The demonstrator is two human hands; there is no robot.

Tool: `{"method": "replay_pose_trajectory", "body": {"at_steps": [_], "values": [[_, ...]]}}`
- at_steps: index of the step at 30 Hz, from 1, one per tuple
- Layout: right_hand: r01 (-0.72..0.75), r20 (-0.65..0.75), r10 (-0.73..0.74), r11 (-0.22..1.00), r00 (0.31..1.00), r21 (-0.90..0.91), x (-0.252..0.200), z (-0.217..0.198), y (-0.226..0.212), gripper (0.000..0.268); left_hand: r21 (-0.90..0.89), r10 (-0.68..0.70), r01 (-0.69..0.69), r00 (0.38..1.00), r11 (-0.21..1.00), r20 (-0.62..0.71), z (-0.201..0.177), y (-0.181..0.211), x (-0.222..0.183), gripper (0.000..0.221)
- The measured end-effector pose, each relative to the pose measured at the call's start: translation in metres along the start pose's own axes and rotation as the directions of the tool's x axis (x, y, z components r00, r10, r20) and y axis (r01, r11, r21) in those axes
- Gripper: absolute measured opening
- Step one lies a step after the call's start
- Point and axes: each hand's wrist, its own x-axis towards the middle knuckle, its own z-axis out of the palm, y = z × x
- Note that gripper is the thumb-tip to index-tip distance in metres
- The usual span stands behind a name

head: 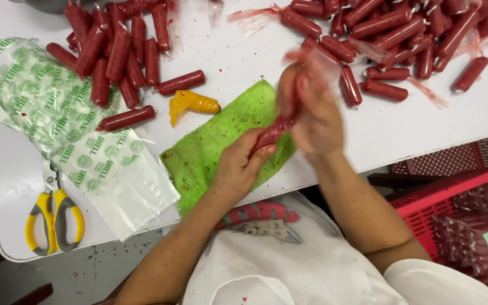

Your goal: The person ties individual sausages using thin plastic strings. They pick up a sausage, wrap the string around it, and tie a knot before placing the tied sausage on the table. The process is repeated continuously throughout the video.

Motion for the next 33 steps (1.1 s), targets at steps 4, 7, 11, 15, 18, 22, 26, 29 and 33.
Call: {"method": "replay_pose_trajectory", "body": {"at_steps": [4, 7, 11, 15, 18, 22, 26, 29, 33], "values": [[0.543, 0.526, 0.136, -0.166, 0.840, -0.823, -0.017, 0.038, -0.059, 0.073, 0.328, -0.040, -0.028, 0.979, 0.944, 0.200, -0.029, 0.017, -0.003, 0.032], [0.673, 0.394, 0.562, -0.471, 0.727, -0.571, -0.028, 0.024, -0.050, 0.057, 0.383, -0.047, -0.060, 0.963, 0.922, 0.264, -0.034, 0.026, -0.007, 0.028], [0.758, 0.525, 0.552, -0.401, 0.648, -0.514, -0.029, 0.018, -0.039, 0.017, 0.339, -0.008, -0.083, 0.966, 0.937, 0.258, -0.036, 0.030, -0.008, 0.028], [0.793, 0.580, 0.541, -0.446, 0.609, -0.416, -0.028, 0.010, -0.026, 0.018, 0.312, -0.035, -0.066, 0.951, 0.948, 0.308, -0.042, 0.042, -0.009, 0.028], [0.809, 0.640, 0.521, -0.501, 0.565, -0.307, -0.027, -0.003, -0.004, 0.013, 0.370, -0.239, 0.098, 0.903, 0.924, 0.357, -0.046, 0.058, 0.001, 0.056], [0.848, 0.806, 0.414, -0.495, 0.422, -0.190, -0.013, -0.019, 0.010, 0.020, 0.259, -0.244, 0.163, 0.917, 0.952, 0.317, -0.054, 0.063, 0.005, 0.085], [0.822, 0.817, 0.486, -0.569, 0.309, 0.028, 0.004, 0.012, -0.046, 0.035, 0.328, -0.466, 0.348, 0.775, 0.878, 0.427, -0.078, 0.077, -0.006, 0.079], [0.871, 0.830, 0.468, -0.489, 0.303, -0.043, 0.009, 0.007, -0.049, 0.035, 0.166, -0.392, 0.366, 0.722, 0.916, 0.570, -0.094, 0.057, -0.014, 0.092], [0.882, 0.809, 0.497, -0.468, 0.313, -0.053, 0.022, 0.009, -0.034, 0.030, 0.276, -0.445, 0.350, 0.675, 0.895, 0.588, -0.096, 0.072, 0.011, 0.119]]}}
